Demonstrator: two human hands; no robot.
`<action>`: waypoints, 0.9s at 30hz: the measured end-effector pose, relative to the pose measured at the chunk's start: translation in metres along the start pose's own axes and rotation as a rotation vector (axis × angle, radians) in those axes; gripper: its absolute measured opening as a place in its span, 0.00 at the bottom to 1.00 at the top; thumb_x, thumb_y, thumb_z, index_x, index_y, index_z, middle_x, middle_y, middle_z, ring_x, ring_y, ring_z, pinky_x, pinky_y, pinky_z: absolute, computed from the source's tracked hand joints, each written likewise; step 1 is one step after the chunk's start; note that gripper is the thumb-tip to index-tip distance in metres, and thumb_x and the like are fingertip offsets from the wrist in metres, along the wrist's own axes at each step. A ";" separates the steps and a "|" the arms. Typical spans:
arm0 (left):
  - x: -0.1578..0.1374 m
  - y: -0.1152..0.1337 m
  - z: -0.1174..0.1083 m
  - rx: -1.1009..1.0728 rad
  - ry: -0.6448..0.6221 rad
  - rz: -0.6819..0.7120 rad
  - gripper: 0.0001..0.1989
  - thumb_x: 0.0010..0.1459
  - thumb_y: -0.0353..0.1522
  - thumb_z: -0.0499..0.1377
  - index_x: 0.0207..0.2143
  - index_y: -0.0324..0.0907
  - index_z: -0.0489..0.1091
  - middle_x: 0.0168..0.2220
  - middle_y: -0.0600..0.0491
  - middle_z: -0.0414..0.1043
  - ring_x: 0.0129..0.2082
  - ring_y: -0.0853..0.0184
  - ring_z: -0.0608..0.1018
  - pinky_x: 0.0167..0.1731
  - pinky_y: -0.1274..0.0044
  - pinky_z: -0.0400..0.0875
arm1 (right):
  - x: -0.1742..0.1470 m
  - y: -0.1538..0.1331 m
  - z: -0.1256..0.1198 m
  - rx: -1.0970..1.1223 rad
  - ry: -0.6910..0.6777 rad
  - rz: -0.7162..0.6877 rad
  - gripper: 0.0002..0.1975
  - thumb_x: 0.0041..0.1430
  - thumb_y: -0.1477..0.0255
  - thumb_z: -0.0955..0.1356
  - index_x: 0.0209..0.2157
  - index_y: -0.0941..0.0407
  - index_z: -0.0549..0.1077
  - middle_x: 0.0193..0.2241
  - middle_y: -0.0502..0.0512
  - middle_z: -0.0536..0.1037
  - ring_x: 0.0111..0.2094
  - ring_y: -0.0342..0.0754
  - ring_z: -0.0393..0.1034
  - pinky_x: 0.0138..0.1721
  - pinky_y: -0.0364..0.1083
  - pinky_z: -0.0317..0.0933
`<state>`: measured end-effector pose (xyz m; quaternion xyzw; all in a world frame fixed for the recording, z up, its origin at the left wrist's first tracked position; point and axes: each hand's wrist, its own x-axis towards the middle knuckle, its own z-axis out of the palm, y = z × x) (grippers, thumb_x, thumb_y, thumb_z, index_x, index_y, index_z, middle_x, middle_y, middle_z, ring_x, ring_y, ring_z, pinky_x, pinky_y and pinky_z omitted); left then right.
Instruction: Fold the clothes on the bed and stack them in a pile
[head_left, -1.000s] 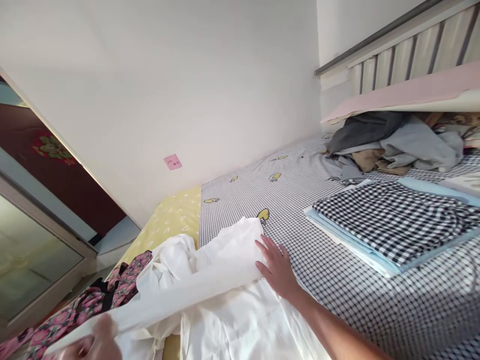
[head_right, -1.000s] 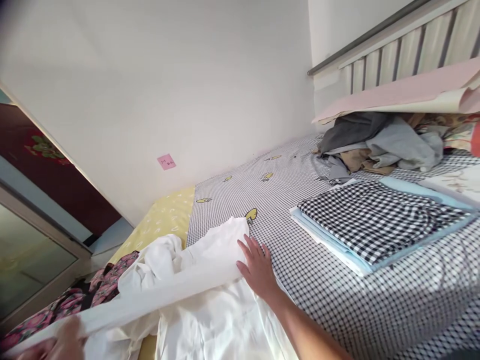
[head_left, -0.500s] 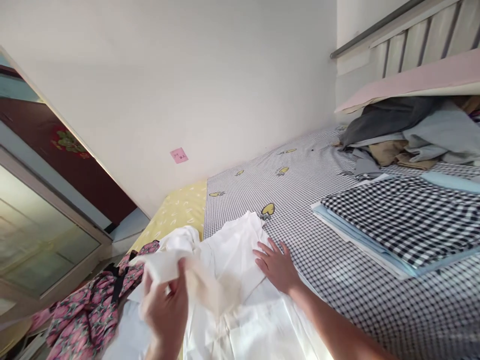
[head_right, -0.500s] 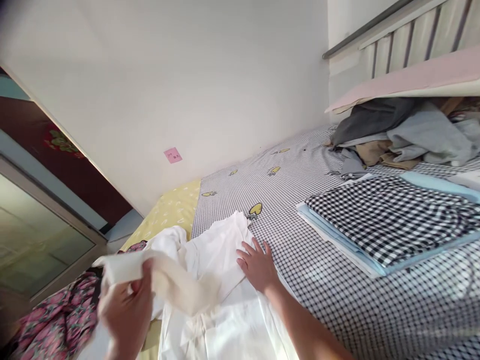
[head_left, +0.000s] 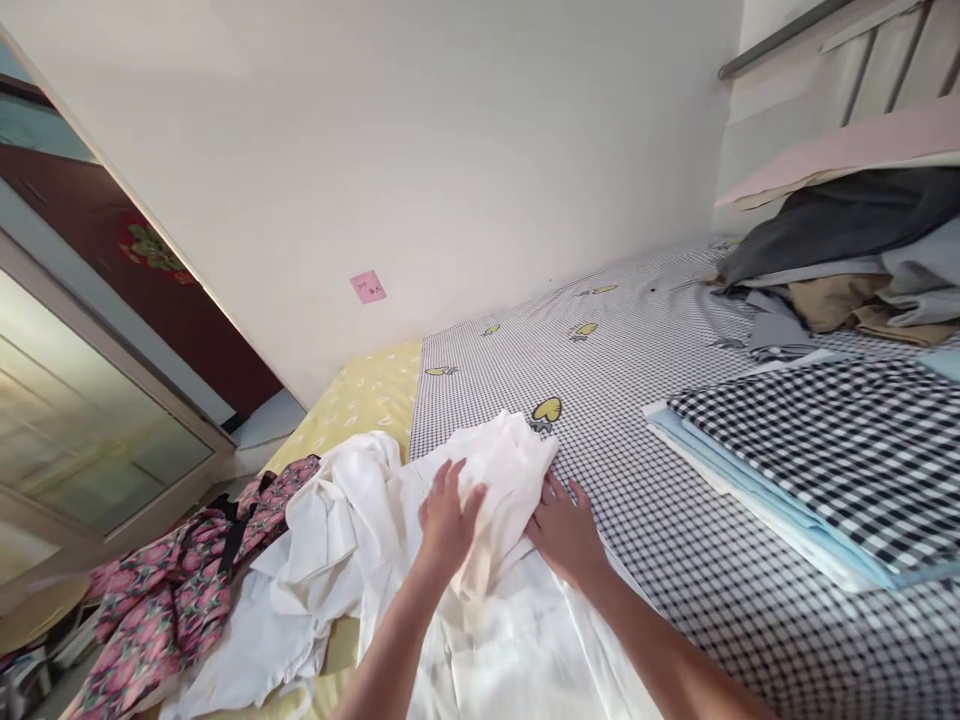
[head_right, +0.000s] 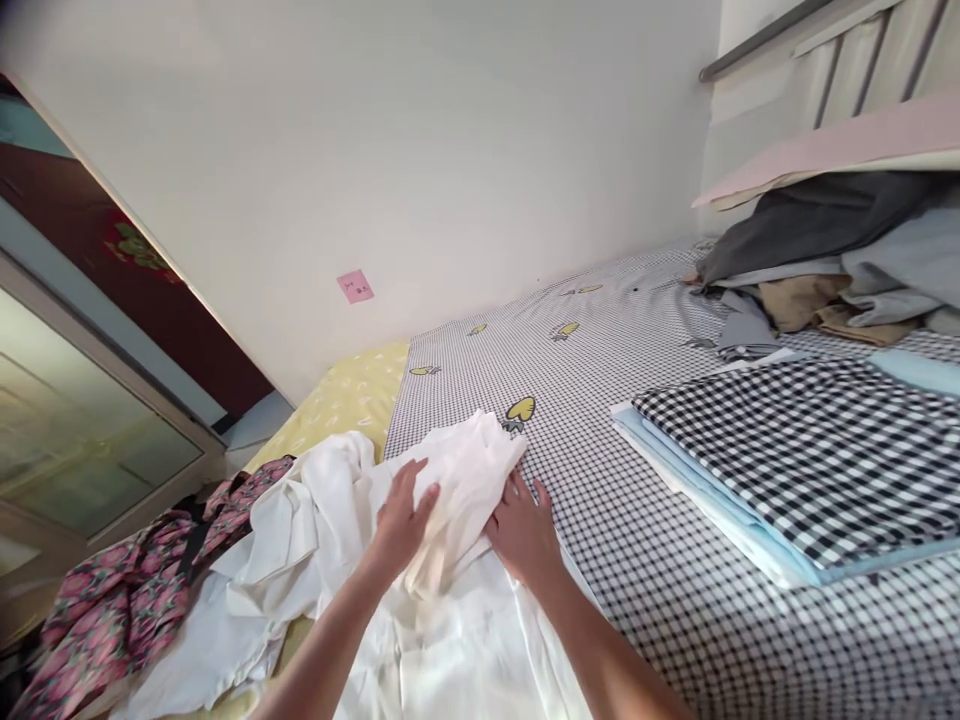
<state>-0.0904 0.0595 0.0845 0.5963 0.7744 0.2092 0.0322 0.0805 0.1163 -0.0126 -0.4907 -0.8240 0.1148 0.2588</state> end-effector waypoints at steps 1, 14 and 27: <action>-0.001 -0.011 0.000 0.005 0.017 -0.077 0.24 0.72 0.42 0.43 0.65 0.46 0.59 0.69 0.38 0.62 0.67 0.55 0.68 0.59 0.58 0.68 | 0.000 0.000 0.000 -0.009 -0.005 -0.003 0.22 0.66 0.71 0.63 0.59 0.47 0.76 0.62 0.58 0.75 0.68 0.64 0.59 0.67 0.70 0.45; -0.012 -0.033 0.003 0.129 0.020 -0.345 0.09 0.63 0.31 0.50 0.31 0.45 0.67 0.41 0.49 0.77 0.47 0.57 0.78 0.49 0.64 0.66 | -0.003 0.009 0.008 -0.034 0.059 -0.031 0.26 0.64 0.72 0.65 0.63 0.51 0.72 0.59 0.60 0.77 0.65 0.63 0.62 0.68 0.67 0.42; -0.046 -0.008 0.011 0.267 0.223 -0.040 0.33 0.60 0.18 0.45 0.64 0.44 0.65 0.75 0.45 0.51 0.75 0.57 0.50 0.71 0.55 0.48 | -0.003 0.013 0.014 -0.029 0.144 -0.006 0.33 0.69 0.75 0.58 0.72 0.44 0.53 0.69 0.54 0.65 0.70 0.55 0.57 0.66 0.65 0.50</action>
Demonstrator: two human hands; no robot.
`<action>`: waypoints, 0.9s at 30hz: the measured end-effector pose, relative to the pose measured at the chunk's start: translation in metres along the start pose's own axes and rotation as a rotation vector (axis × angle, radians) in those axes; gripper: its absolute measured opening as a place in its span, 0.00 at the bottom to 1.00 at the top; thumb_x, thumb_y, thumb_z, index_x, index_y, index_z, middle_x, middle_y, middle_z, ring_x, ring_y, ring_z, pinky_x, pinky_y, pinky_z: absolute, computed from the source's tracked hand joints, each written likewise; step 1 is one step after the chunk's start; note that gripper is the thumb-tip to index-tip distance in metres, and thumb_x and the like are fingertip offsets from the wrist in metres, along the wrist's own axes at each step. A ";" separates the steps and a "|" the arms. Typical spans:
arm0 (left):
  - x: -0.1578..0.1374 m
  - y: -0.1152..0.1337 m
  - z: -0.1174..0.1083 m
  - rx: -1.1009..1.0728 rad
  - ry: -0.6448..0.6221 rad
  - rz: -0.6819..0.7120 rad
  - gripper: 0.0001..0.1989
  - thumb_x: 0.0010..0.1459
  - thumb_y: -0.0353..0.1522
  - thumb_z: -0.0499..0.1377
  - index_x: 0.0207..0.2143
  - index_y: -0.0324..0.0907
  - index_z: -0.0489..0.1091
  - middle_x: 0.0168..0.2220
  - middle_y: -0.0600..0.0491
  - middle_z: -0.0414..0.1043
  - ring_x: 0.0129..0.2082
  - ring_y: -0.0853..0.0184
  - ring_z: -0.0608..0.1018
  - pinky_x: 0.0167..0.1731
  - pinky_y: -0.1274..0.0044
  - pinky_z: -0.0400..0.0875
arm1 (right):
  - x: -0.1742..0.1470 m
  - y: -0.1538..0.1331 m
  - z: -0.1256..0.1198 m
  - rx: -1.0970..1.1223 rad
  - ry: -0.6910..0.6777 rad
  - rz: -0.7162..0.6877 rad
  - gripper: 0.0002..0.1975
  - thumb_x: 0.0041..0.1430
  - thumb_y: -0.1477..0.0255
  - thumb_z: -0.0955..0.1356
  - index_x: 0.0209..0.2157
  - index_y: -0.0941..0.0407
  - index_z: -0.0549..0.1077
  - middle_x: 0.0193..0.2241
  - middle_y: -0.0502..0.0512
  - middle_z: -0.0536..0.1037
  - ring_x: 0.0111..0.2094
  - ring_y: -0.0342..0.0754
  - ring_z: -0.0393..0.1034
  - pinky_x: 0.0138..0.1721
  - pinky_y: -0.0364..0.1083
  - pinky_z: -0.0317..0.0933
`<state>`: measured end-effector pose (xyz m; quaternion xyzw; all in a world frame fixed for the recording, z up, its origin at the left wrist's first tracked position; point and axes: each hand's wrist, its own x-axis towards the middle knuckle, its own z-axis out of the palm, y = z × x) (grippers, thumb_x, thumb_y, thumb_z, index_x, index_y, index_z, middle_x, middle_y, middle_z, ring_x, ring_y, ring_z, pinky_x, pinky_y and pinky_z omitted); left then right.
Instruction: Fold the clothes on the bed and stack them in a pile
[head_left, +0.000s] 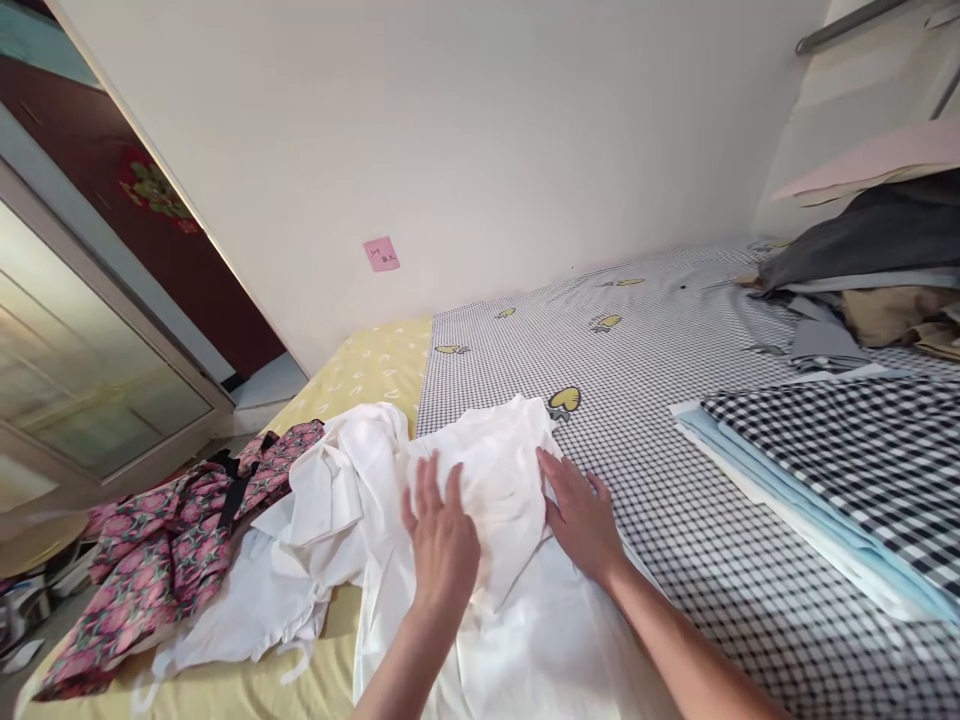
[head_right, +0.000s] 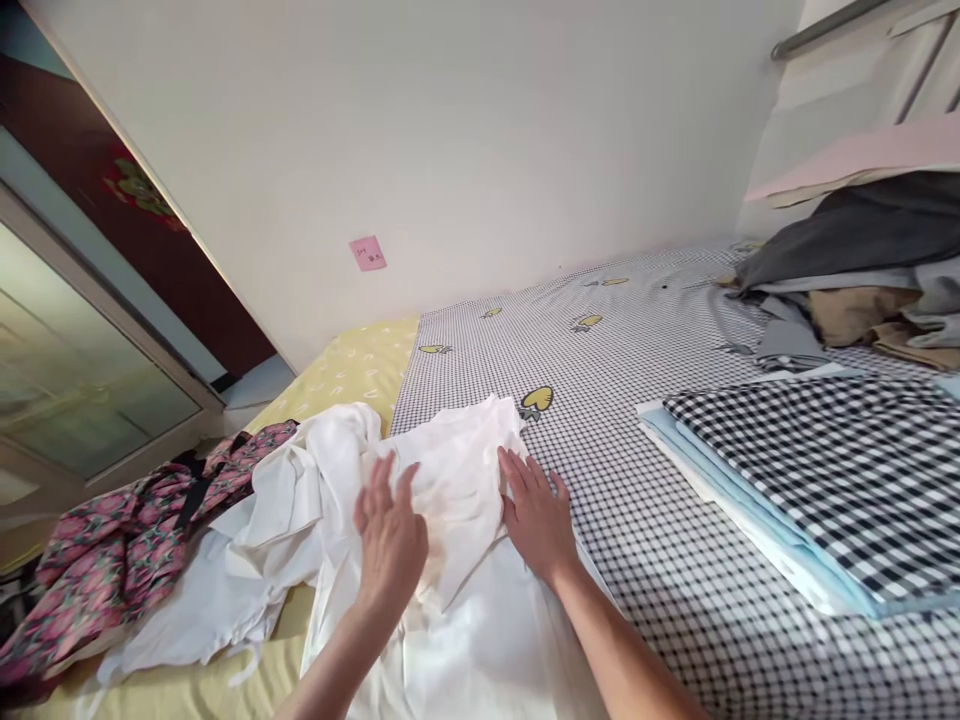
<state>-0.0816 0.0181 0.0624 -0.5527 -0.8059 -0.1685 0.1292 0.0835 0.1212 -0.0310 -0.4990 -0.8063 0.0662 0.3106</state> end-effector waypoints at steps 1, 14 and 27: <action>-0.001 0.005 0.002 -0.021 -0.048 0.141 0.33 0.62 0.20 0.45 0.66 0.48 0.63 0.75 0.48 0.52 0.76 0.59 0.50 0.72 0.55 0.46 | 0.000 0.001 0.000 -0.008 -0.014 -0.009 0.32 0.69 0.75 0.57 0.72 0.43 0.55 0.69 0.53 0.66 0.70 0.55 0.57 0.65 0.66 0.51; 0.005 0.035 0.048 -0.328 -0.490 0.135 0.25 0.67 0.43 0.53 0.65 0.57 0.66 0.73 0.53 0.56 0.74 0.50 0.56 0.69 0.44 0.48 | -0.003 0.016 0.008 0.036 -0.115 -0.122 0.26 0.72 0.56 0.55 0.67 0.36 0.64 0.69 0.48 0.67 0.71 0.61 0.55 0.65 0.71 0.50; 0.035 -0.150 -0.044 0.291 -0.149 -0.470 0.39 0.59 0.34 0.60 0.70 0.42 0.53 0.71 0.38 0.60 0.70 0.47 0.61 0.66 0.51 0.53 | -0.001 0.017 0.014 -0.055 -0.122 -0.135 0.26 0.67 0.54 0.57 0.60 0.36 0.73 0.65 0.45 0.72 0.67 0.62 0.62 0.65 0.71 0.50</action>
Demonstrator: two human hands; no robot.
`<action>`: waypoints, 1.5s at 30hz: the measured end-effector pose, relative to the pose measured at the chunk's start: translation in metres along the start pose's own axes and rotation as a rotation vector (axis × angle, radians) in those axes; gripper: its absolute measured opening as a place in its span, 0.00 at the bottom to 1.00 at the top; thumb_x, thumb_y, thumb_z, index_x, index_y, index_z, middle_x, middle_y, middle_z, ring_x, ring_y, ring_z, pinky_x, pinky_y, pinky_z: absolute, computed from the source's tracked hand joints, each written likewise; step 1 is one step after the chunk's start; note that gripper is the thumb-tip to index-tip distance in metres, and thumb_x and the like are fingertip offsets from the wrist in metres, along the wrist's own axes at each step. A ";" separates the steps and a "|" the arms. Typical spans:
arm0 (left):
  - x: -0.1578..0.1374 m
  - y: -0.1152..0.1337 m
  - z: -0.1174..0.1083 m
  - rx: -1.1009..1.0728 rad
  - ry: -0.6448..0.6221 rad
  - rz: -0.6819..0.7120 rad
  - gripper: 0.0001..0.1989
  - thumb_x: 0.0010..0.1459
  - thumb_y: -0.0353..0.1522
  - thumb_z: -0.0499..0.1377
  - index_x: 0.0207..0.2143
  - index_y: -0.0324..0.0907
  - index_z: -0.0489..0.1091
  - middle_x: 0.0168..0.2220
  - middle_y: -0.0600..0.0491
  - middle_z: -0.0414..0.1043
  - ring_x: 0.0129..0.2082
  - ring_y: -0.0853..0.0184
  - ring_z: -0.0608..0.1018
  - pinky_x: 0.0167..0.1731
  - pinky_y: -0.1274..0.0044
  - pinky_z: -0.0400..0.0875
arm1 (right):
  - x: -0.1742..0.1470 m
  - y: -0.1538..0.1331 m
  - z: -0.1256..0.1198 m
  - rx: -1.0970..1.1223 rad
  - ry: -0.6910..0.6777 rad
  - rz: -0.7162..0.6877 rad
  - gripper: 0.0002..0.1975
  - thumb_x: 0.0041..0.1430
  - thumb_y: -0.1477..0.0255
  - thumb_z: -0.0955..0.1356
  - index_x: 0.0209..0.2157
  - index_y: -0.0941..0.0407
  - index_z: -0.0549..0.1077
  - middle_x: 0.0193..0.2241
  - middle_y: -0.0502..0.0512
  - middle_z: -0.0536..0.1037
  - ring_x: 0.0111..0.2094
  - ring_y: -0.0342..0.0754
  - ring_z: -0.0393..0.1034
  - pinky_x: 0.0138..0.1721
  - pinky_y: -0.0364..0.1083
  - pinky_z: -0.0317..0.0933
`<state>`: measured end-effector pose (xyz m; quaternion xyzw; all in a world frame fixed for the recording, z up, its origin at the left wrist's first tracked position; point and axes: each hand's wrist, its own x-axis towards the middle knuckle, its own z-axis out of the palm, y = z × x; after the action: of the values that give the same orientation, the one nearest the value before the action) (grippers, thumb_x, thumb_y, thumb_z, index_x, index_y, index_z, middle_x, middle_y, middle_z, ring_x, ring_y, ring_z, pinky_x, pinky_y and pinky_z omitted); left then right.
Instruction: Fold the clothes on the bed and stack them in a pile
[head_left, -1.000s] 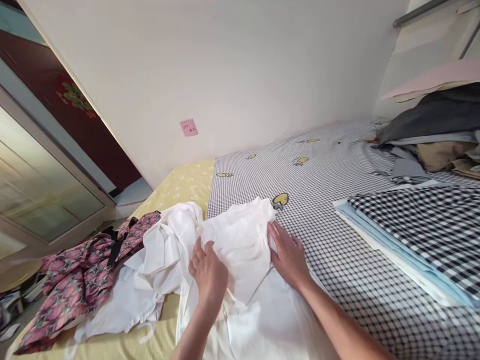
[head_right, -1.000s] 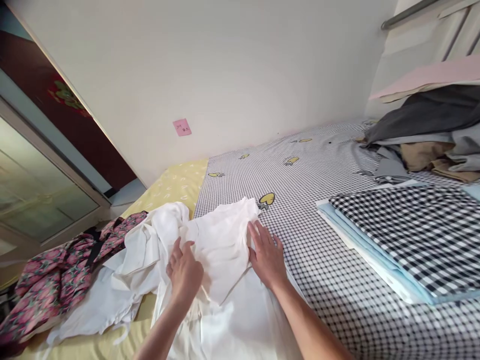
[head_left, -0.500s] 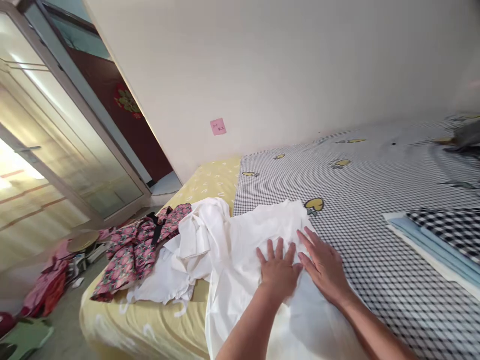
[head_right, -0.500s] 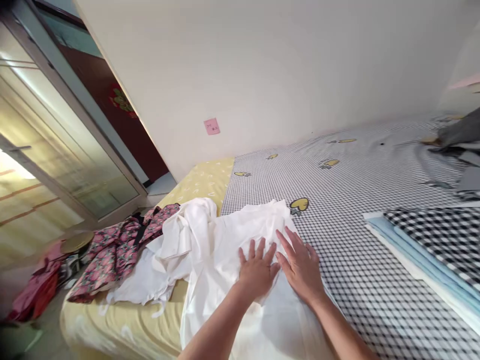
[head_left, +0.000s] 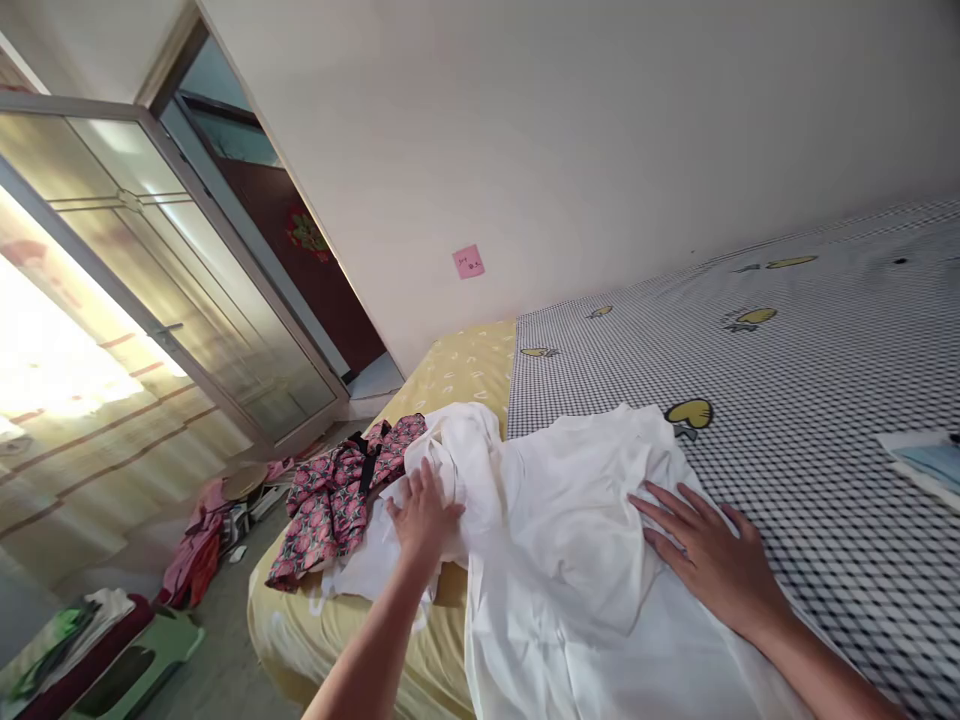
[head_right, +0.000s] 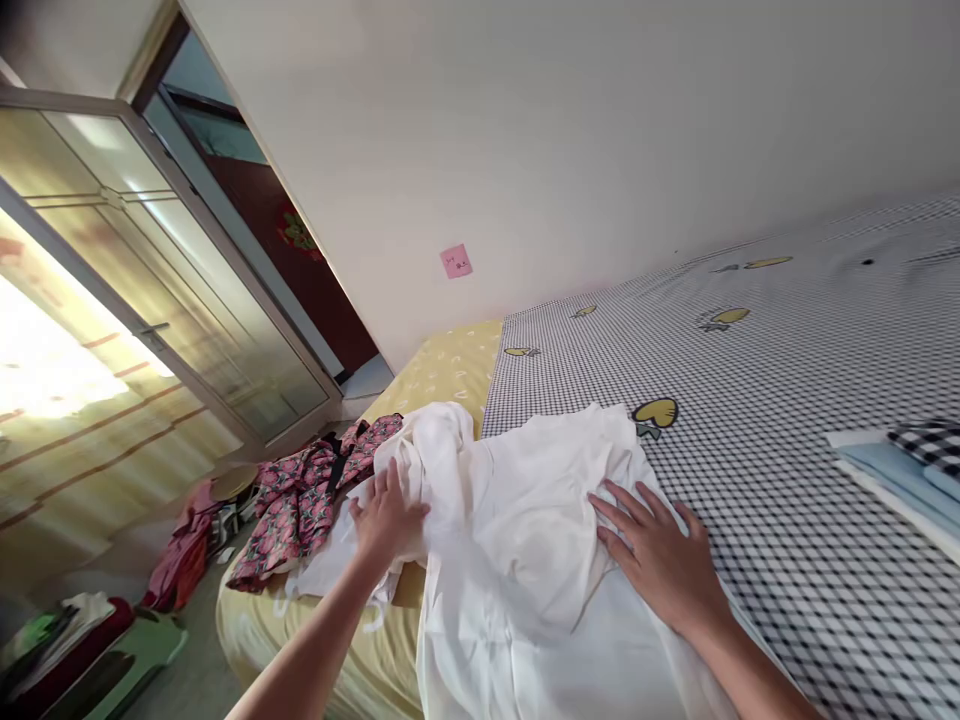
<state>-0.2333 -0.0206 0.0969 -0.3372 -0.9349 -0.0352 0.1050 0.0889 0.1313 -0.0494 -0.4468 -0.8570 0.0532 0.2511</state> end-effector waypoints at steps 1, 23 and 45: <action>0.001 -0.009 -0.002 0.026 -0.022 0.010 0.34 0.60 0.33 0.58 0.68 0.42 0.59 0.66 0.38 0.68 0.66 0.48 0.68 0.64 0.52 0.56 | 0.000 0.000 0.000 0.006 0.010 -0.003 0.25 0.67 0.54 0.57 0.60 0.36 0.74 0.64 0.45 0.72 0.66 0.62 0.62 0.65 0.70 0.50; 0.060 0.076 -0.206 -1.088 0.209 -0.179 0.17 0.69 0.39 0.58 0.54 0.39 0.71 0.48 0.48 0.78 0.41 0.65 0.80 0.43 0.69 0.78 | 0.000 -0.011 -0.009 0.127 0.124 0.027 0.20 0.67 0.64 0.60 0.53 0.41 0.78 0.59 0.48 0.78 0.63 0.59 0.66 0.64 0.67 0.51; -0.054 0.162 -0.131 -1.266 -0.670 0.615 0.16 0.58 0.42 0.66 0.48 0.50 0.80 0.60 0.47 0.76 0.60 0.54 0.76 0.59 0.62 0.70 | 0.004 -0.006 -0.005 0.051 0.142 0.024 0.26 0.68 0.62 0.59 0.62 0.55 0.70 0.63 0.63 0.74 0.65 0.63 0.64 0.65 0.62 0.57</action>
<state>-0.0667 0.0528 0.2122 -0.5698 -0.5832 -0.4277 -0.3903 0.0846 0.1302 -0.0420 -0.4532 -0.8301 0.0461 0.3217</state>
